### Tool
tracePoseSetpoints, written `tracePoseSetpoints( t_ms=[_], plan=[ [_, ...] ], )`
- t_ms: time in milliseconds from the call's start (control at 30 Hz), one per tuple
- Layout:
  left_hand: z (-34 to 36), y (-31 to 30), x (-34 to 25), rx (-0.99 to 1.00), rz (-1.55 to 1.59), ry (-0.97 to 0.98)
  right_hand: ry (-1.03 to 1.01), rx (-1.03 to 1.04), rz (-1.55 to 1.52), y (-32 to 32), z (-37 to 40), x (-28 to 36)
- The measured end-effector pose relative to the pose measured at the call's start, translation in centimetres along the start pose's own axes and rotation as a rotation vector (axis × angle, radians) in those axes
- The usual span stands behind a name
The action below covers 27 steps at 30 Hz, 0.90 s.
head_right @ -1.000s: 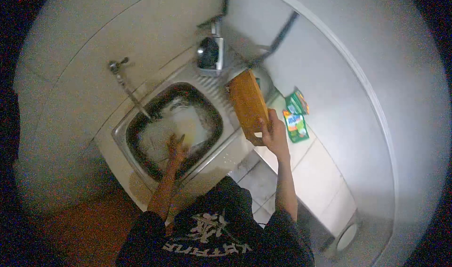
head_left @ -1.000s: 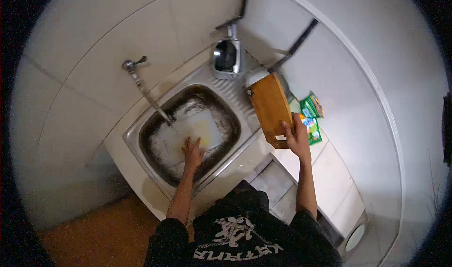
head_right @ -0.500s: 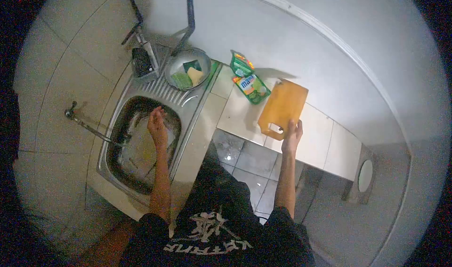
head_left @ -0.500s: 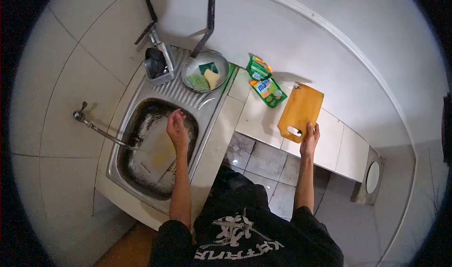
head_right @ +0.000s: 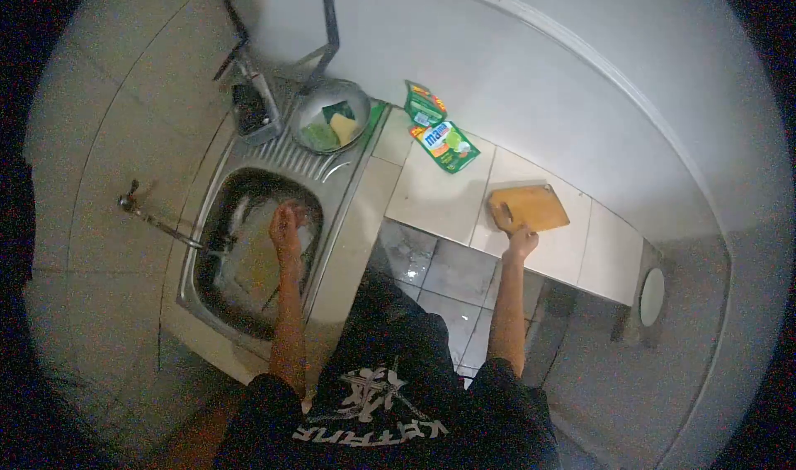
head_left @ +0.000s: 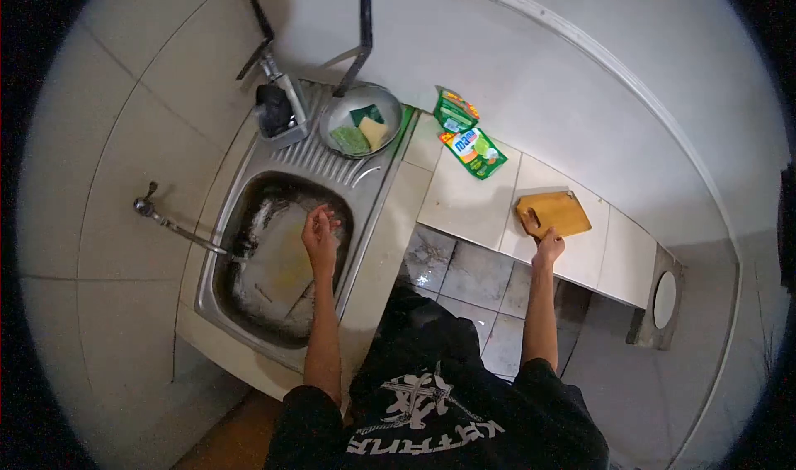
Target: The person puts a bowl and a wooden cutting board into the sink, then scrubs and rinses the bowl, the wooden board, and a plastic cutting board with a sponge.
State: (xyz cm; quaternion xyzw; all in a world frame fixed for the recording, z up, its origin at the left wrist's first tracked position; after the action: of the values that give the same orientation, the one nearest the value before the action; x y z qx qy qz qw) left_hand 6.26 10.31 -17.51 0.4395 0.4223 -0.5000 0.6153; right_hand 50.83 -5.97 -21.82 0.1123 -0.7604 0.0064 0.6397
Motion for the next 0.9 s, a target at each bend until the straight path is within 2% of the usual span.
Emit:
tracePoseSetpoints(
  t_ms=[67, 133, 200, 267, 300, 333, 367, 400, 433, 467, 500, 533, 567, 600, 633, 667, 733, 767, 800, 833, 900],
  plan=[
    [0.1, -2.1, 1.0, -0.017, -0.005, -0.010, 0.215, 0.224, 0.269, 1.2, 0.0, 1.9],
    [0.5, -4.2, 1.9, -0.064, -0.009, -0.075, 0.237, 0.363, 0.236, 0.2, -1.2, 0.1],
    [1.3, -6.4, 2.3, -0.098, -0.013, -0.061, 0.367, 0.508, 0.314, 0.2, -1.8, -0.7],
    [1.9, -8.7, 3.5, -0.194, -0.042, -0.072, 0.216, 0.621, 0.983, 2.5, -2.7, 1.4],
    [2.7, -9.6, 2.9, -0.245, -0.148, -0.168, 0.203, 0.656, 0.980, 4.2, -2.4, 1.7],
    [2.9, -11.0, 3.5, -0.279, -0.139, -0.170, -0.147, 0.676, 1.187, 5.9, -2.1, 2.1],
    [3.0, -12.7, 4.8, -0.341, -0.270, -0.188, -0.514, 0.674, 1.364, 7.3, -1.6, 2.6],
    [3.1, -14.5, 6.4, -0.399, -0.403, -0.210, -0.556, 0.744, 1.261, 10.1, 0.2, 4.7],
    [3.1, -16.3, 8.4, -0.427, -0.397, -0.217, -0.593, 0.810, 1.153, 13.6, 2.9, 7.5],
    [2.9, -18.1, 10.6, -0.474, -0.508, -0.326, -0.560, 0.934, 1.037, 16.5, 5.2, 8.7],
    [3.0, -19.5, 11.9, -0.522, -0.615, -0.438, -0.644, 1.053, 0.910, 19.0, 7.9, 9.0],
    [3.5, -20.1, 12.2, -0.552, -0.605, -0.442, -0.881, 1.151, 0.635, 21.1, 10.5, 7.3],
    [3.9, -20.4, 12.5, -0.614, -0.745, -0.525, -0.766, 1.307, 0.501, 23.2, 15.3, 10.8],
    [4.3, -20.7, 12.6, -0.672, -0.884, -0.612, -0.601, 1.466, 0.381, 24.7, 19.0, 10.2],
    [4.6, -21.0, 12.4, -0.698, -0.872, -0.625, -0.648, 1.624, 0.246, 25.6, 22.5, 9.8],
    [4.9, -21.2, 11.9, -0.713, -0.837, -0.653, -0.413, 1.702, 0.093, 26.2, 26.0, 7.6],
    [5.0, -21.0, 9.8, -0.745, -0.788, -0.685, -0.570, 2.011, 0.277, 27.6, 31.0, 6.1],
    [5.0, -20.7, 8.5, -0.712, -0.790, -0.763, -0.579, 2.029, 0.266, 28.1, 32.7, 5.3],
    [4.9, -20.8, 7.7, -0.674, -0.790, -0.839, -0.591, 2.143, 0.371, 28.5, 34.3, 3.8],
    [4.4, -21.7, 8.9, -0.688, -0.776, -0.844, -0.602, 2.251, 0.482, 28.8, 35.7, 2.4],
    [3.1, -23.3, 12.5, -0.754, -0.878, -0.741, -0.675, 2.254, 0.504, 28.7, 37.4, -0.7]
  ],
)
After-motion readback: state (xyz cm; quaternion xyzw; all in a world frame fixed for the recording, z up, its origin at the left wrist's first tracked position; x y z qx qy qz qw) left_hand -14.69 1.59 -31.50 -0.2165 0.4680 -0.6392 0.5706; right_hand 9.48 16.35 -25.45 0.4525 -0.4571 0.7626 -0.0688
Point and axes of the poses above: each hand's wrist, its own z-axis away from the middle knuckle, its own y-axis out of the palm, x = y × z, the point moved 1 cm from there along -z, towards the middle knuckle, and after that the axes turned 15 degrees about -y, right-handed, at the moved point
